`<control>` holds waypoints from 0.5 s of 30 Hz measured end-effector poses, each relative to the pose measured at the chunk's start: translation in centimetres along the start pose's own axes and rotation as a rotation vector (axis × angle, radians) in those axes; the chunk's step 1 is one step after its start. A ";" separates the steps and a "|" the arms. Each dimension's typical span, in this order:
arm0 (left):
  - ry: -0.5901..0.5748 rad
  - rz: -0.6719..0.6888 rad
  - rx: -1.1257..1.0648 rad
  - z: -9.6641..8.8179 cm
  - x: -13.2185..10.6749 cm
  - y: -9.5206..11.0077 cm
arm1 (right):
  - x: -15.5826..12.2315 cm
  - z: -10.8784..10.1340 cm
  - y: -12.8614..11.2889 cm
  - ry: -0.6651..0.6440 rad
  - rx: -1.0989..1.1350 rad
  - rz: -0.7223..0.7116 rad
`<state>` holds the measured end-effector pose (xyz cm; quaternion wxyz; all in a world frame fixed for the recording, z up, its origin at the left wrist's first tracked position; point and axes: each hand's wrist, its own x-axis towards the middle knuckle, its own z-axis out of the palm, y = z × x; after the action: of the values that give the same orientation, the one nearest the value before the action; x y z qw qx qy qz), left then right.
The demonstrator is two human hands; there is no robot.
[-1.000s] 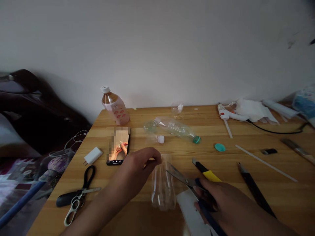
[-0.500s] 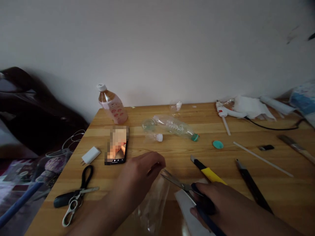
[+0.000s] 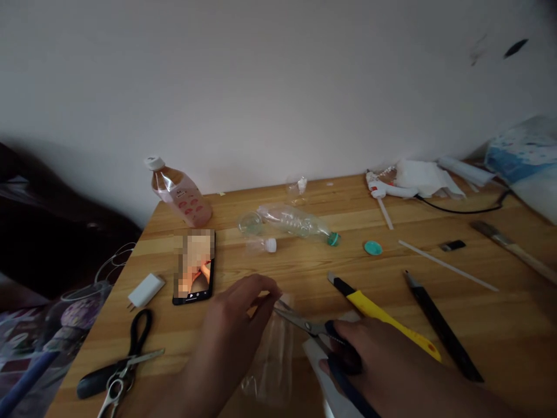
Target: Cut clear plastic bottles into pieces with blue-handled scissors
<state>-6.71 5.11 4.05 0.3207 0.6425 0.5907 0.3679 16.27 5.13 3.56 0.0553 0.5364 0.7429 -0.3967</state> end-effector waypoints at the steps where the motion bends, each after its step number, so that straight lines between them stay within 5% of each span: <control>1: 0.002 -0.015 -0.006 0.0 0.0 0.0 | 0.0 -0.2 -0.3 -0.018 -0.014 0.016; 15: 0.060 -0.088 -0.098 0.0 0.1 0.4 | 0.5 -0.3 -1.0 -0.020 -0.016 0.069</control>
<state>-6.49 5.20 4.44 0.3497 0.5882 0.6091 0.4009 15.31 5.60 4.10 0.0806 0.5572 0.7265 -0.3940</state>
